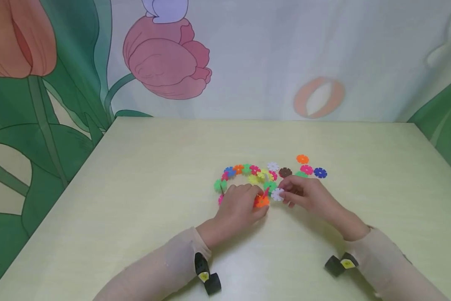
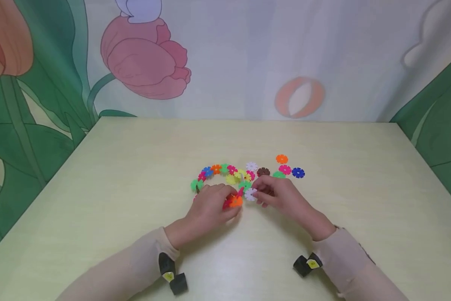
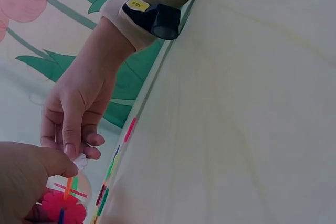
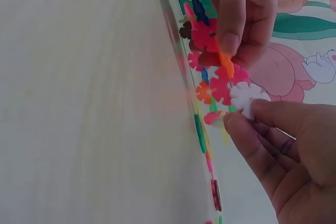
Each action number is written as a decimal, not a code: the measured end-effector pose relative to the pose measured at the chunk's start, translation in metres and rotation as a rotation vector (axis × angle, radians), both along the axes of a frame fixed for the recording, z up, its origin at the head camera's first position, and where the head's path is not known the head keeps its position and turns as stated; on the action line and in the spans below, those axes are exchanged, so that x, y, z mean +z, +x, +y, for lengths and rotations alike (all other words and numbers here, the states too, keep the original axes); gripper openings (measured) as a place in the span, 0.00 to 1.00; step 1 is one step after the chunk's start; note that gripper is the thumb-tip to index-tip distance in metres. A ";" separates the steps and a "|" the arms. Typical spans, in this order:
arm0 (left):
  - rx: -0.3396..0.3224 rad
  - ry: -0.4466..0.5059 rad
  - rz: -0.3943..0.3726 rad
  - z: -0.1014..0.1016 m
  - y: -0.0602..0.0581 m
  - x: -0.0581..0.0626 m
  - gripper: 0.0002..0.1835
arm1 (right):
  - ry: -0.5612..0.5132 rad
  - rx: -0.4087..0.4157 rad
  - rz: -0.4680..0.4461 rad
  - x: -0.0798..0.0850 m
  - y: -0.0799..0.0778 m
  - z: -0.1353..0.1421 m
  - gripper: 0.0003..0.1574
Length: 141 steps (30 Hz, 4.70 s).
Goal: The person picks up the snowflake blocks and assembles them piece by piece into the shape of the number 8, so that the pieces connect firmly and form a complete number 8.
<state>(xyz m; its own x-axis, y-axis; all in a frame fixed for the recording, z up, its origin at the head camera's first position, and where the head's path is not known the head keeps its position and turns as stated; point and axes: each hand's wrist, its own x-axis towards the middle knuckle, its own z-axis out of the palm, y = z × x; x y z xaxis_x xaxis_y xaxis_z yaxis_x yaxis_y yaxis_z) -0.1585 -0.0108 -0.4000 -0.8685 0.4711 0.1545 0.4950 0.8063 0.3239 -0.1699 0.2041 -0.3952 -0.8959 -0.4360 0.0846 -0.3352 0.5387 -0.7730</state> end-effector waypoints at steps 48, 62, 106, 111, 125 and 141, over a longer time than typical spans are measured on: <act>0.006 0.129 -0.150 -0.002 -0.005 0.004 0.17 | 0.088 -0.031 0.165 -0.005 0.005 -0.023 0.10; -0.038 0.131 -0.057 -0.004 -0.007 0.000 0.10 | 0.333 -0.257 0.101 0.017 -0.017 0.016 0.12; -0.047 0.158 0.050 -0.006 -0.008 -0.011 0.09 | -0.142 -0.122 -0.298 -0.003 -0.010 0.003 0.12; -0.051 0.155 0.065 -0.006 -0.008 -0.012 0.09 | -0.169 -0.099 -0.292 -0.007 -0.005 -0.005 0.11; -0.074 0.243 0.147 -0.006 -0.004 -0.011 0.04 | -0.303 -0.085 -0.355 -0.013 -0.001 -0.016 0.15; -0.161 0.159 0.335 0.000 -0.011 -0.006 0.19 | -0.250 -0.055 -0.337 -0.010 -0.003 -0.014 0.16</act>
<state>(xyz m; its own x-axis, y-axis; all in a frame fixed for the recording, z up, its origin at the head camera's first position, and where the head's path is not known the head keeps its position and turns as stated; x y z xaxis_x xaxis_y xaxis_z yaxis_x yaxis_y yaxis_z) -0.1698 -0.0110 -0.4058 -0.6746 0.5448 0.4981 0.7105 0.6624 0.2376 -0.1734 0.1902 -0.4050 -0.9132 -0.3895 -0.1198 -0.0173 0.3308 -0.9435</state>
